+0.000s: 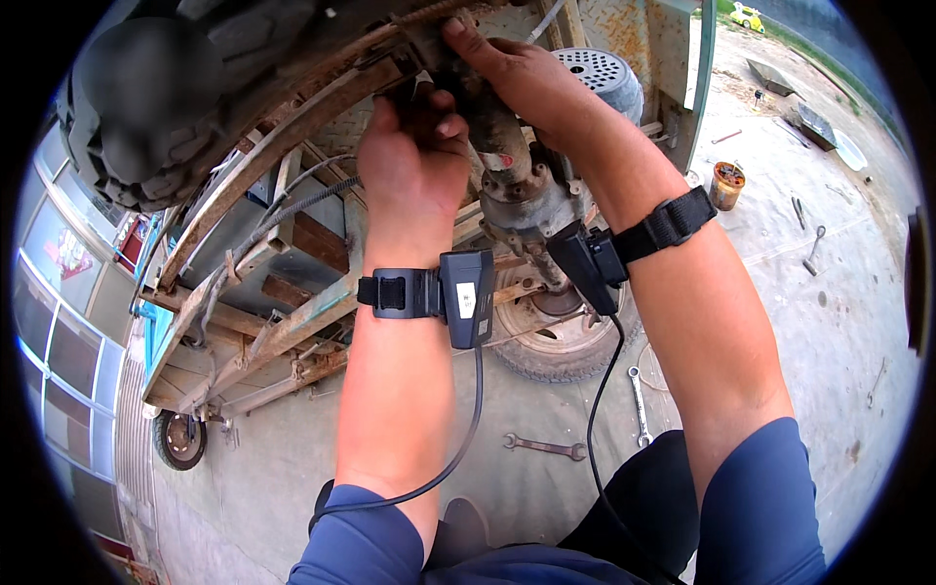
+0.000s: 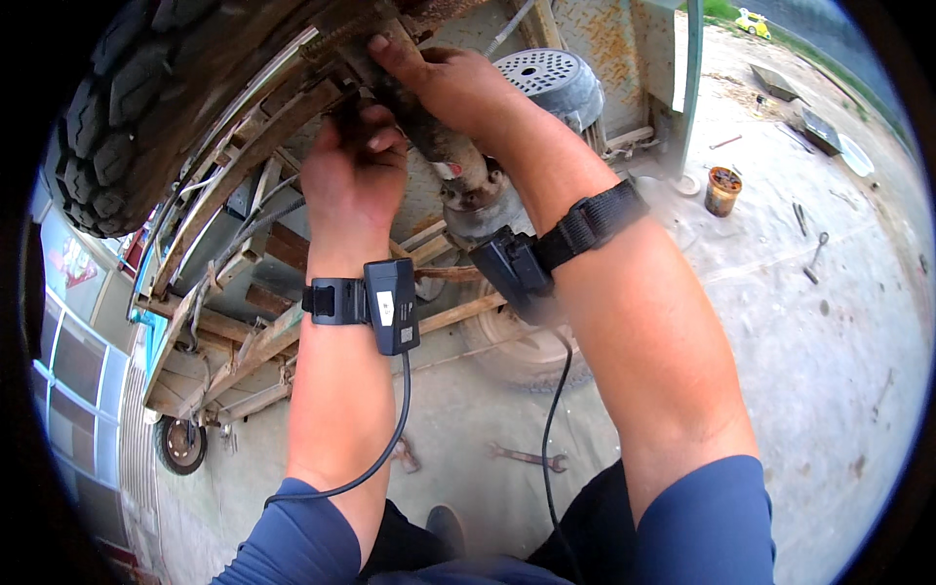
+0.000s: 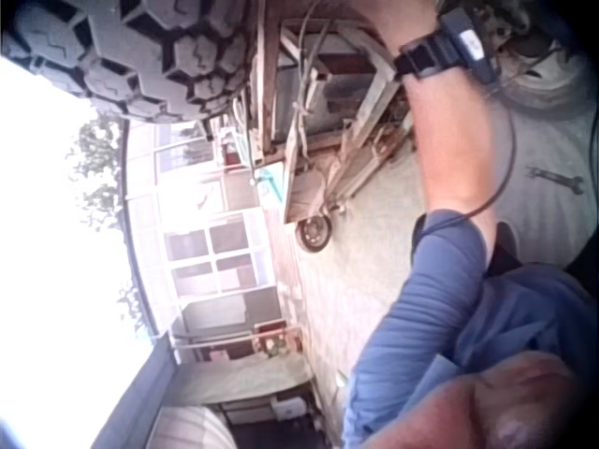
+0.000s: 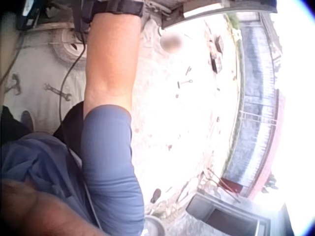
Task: The person works under a three-wheeled vehicle, using a hammer and wrench to loosen and remove a bolt from the rear suspension assembly. They then apply lubricant to a small metal part using a grease gun.
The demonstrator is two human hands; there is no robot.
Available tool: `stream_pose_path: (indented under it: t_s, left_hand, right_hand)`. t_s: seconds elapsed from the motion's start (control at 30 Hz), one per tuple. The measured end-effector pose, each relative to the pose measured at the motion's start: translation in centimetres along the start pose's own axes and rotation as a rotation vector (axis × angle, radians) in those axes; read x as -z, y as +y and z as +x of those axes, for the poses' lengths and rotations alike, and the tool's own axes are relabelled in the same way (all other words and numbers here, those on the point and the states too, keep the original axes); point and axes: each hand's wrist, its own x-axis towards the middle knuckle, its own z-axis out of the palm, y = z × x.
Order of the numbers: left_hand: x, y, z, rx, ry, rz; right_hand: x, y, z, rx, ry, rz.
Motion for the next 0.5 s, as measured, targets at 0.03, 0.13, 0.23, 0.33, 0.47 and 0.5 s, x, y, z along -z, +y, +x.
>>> stream_pose_path:
  t_s: [0.03,0.13,0.23,0.33,0.47,0.5]
  left_hand:
    - [0.0,0.1,0.1,0.011,-0.026,-0.036]
    - [0.0,0.3,0.3,0.045,0.000,-0.042]
    - [0.0,0.3,0.7,0.062,0.055,-0.054]
    - [0.5,0.5,1.2,0.124,-0.050,-0.127]
    - [0.7,0.5,1.1,0.178,-0.135,-0.138]
    - [0.4,0.3,0.7,0.155,-0.039,-0.118]
  right_hand:
    - [0.0,-0.1,0.0,-0.013,-0.008,0.021]
    - [0.0,-0.3,-0.3,-0.004,-0.045,0.077]
    - [-0.1,-0.4,-0.2,-0.020,0.006,0.023]
    - [-0.2,-0.5,-0.5,0.011,0.013,0.032]
    - [0.0,-0.1,-0.1,0.012,-0.008,0.041]
    - [0.0,0.1,0.0,0.015,-0.010,0.045]
